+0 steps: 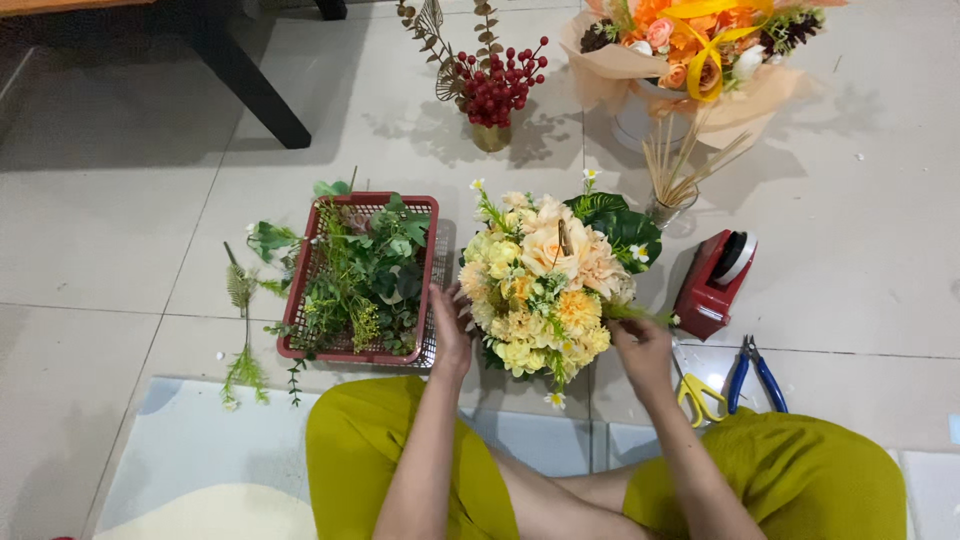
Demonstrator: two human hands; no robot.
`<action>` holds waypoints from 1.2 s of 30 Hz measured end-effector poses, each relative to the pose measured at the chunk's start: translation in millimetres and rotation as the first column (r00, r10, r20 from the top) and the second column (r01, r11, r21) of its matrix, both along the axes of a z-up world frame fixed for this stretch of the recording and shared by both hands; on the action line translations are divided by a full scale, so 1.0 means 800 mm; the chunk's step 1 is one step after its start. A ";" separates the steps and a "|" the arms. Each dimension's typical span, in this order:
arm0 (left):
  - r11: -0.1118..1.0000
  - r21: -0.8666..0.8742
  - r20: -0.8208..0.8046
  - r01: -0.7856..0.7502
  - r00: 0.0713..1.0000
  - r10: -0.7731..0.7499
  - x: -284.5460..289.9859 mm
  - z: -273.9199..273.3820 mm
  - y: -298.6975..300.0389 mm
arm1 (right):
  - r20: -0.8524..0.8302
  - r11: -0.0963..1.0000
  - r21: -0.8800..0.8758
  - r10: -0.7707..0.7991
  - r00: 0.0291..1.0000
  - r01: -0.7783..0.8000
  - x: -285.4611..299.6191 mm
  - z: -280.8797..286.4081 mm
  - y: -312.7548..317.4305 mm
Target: The person assembles a floral bouquet by selecting green foliage from a basket and inserting stems into a central foam base alongside yellow and white flowers.
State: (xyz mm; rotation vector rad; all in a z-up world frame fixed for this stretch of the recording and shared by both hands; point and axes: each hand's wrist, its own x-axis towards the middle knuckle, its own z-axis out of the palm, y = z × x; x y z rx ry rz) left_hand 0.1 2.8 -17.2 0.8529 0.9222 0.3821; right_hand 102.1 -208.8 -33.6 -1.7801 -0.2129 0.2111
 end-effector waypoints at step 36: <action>0.997 0.045 0.085 -0.063 0.995 0.059 -0.006 -0.038 0.011 | 0.378 0.982 -0.005 0.178 0.909 -0.190 0.024 0.004 -0.034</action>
